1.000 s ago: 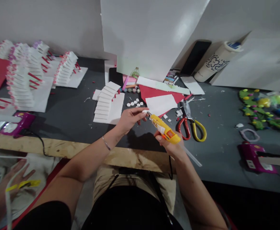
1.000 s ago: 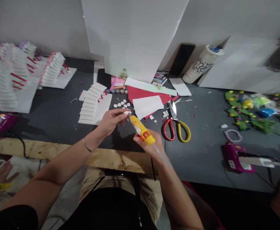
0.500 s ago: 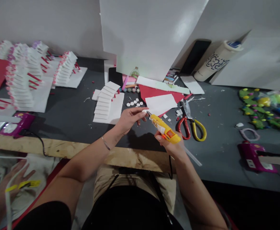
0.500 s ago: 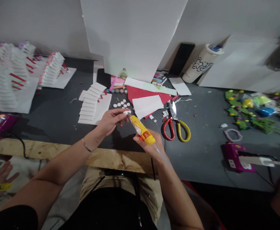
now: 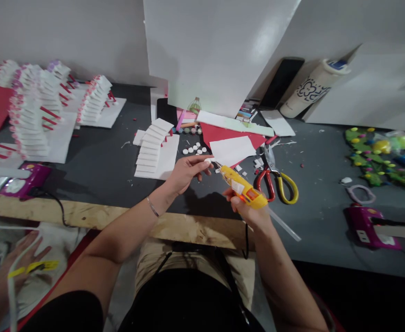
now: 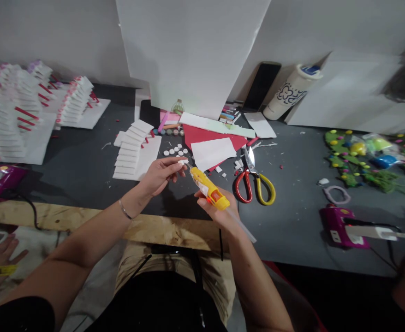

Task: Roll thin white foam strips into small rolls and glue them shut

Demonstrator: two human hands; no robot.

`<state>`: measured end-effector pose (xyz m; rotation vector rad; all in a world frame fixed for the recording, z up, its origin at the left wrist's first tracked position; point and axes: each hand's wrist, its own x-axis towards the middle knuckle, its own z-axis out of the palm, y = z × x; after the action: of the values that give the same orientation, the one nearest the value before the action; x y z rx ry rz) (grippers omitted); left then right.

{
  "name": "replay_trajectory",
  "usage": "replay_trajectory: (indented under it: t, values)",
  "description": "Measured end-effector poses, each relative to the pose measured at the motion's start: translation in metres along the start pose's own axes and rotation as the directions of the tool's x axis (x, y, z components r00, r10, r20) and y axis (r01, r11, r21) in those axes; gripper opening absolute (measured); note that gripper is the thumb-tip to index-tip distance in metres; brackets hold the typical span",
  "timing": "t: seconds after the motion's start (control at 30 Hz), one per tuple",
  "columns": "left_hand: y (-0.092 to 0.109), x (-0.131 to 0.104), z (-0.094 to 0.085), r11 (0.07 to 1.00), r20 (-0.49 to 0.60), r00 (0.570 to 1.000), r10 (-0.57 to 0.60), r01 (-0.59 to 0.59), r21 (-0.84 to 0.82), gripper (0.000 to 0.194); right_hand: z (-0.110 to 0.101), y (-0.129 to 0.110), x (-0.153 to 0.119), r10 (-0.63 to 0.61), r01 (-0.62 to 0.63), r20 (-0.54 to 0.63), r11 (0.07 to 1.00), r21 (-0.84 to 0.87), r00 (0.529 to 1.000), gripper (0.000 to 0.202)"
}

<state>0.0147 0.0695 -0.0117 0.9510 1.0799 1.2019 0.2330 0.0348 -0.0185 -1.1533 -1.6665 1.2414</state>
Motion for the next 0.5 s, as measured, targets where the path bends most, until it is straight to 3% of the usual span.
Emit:
replay_trajectory:
  t: [0.27, 0.5]
  values:
    - [-0.0002, -0.001, 0.0012, 1.0, 0.018, 1.0, -0.025, 0.026, -0.014, 0.037, 0.0023, -0.0022, 0.0034, 0.014, -0.013, -0.018, 0.999, 0.046, 1.0, 0.03]
    - [0.0012, -0.0008, 0.0012, 0.999, 0.019, 0.999, -0.046, 0.047, -0.027, 0.035, 0.0011, 0.0025, -0.0001, 0.102, -0.096, -0.055, 0.99, 0.099, 0.993, 0.031]
